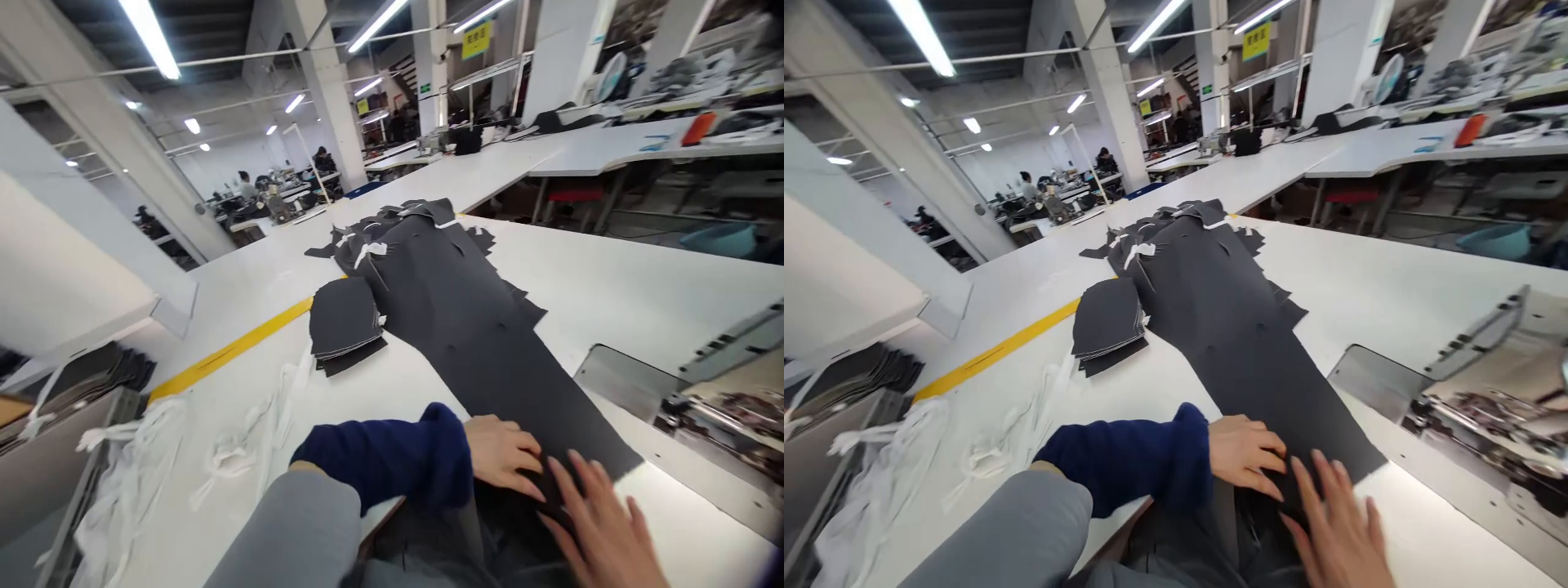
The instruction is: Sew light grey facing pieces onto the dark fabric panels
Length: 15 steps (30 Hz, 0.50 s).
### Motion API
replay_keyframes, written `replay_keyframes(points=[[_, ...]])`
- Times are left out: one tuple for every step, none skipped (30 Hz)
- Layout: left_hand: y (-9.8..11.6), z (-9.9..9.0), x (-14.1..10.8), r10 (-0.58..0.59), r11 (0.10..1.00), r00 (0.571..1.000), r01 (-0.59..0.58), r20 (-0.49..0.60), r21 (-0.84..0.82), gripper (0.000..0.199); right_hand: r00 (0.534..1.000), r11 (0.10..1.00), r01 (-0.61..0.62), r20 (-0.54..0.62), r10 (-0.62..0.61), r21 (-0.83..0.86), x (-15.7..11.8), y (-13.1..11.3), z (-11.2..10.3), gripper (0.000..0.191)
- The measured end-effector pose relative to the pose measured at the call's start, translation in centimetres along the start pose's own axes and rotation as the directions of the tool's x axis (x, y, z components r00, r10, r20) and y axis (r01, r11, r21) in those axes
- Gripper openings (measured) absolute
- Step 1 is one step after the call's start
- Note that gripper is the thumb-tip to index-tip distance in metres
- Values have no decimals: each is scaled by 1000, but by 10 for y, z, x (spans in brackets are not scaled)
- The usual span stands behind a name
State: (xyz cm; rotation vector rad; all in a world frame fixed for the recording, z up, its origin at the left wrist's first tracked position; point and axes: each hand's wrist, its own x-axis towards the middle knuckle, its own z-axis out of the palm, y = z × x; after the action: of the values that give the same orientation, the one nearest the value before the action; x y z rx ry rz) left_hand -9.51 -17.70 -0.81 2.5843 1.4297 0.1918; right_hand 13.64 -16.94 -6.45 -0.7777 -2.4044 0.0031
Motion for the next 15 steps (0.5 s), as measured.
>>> replay_keyframes(points=[[-8, -8, -21, -18, 1000, 1000, 18, -2, 7, 39, 998, 998, 51, 26, -51, -23, 7, -6, 11, 50], [-22, -21, -45, -115, 993, 993, 115, -7, 28, 40, 995, 995, 85, 48, -82, -49, 12, -11, 19, 55], [-40, -37, -74, -292, 954, 956, 293, -22, 66, 40, 993, 993, 98, 72, -93, -71, 15, -14, 24, 61], [-61, -54, -104, -541, 826, 835, 551, -105, 120, 40, 992, 992, 99, 90, -91, -83, 17, -16, 25, 65], [-82, -71, -135, -661, 716, 728, 684, -179, 139, 42, 990, 991, 100, 106, -91, -89, 18, -16, 25, 69], [-103, -87, -165, -724, 638, 653, 757, -221, 145, 47, 989, 990, 106, 116, -95, -91, 19, -14, 23, 71], [-122, -100, -192, -785, 552, 570, 821, -243, 143, 52, 987, 989, 112, 126, -100, -92, 19, -12, 20, 72], [-138, -110, -216, -847, 473, 491, 871, -203, 134, 57, 986, 989, 116, 134, -103, -93, 20, -11, 17, 72], [-151, -117, -234, -872, 448, 464, 885, -157, 129, 62, 985, 988, 120, 134, -107, -93, 21, -9, 14, 72], [-161, -122, -248, -887, 439, 451, 890, -100, 121, 64, 986, 988, 122, 128, -110, -93, 21, -8, 13, 71], [-168, -125, -258, -887, 455, 461, 884, -40, 108, 65, 987, 989, 120, 123, -108, -92, 21, -8, 11, 71], [-173, -128, -264, -874, 484, 485, 870, 12, 91, 64, 988, 989, 113, 113, -103, -94, 21, -8, 11, 70], [-176, -129, -266, -861, 509, 506, 857, 54, 75, 63, 990, 990, 102, 105, -92, -100, 19, -8, 10, 68], [-178, -132, -267, -850, 525, 520, 849, 86, 63, 62, 992, 990, 86, 98, -75, -110, 18, -9, 10, 67], [-178, -134, -265, -845, 532, 526, 844, 98, 62, 61, 994, 990, 70, 96, -58, -119, 15, -10, 10, 66]])
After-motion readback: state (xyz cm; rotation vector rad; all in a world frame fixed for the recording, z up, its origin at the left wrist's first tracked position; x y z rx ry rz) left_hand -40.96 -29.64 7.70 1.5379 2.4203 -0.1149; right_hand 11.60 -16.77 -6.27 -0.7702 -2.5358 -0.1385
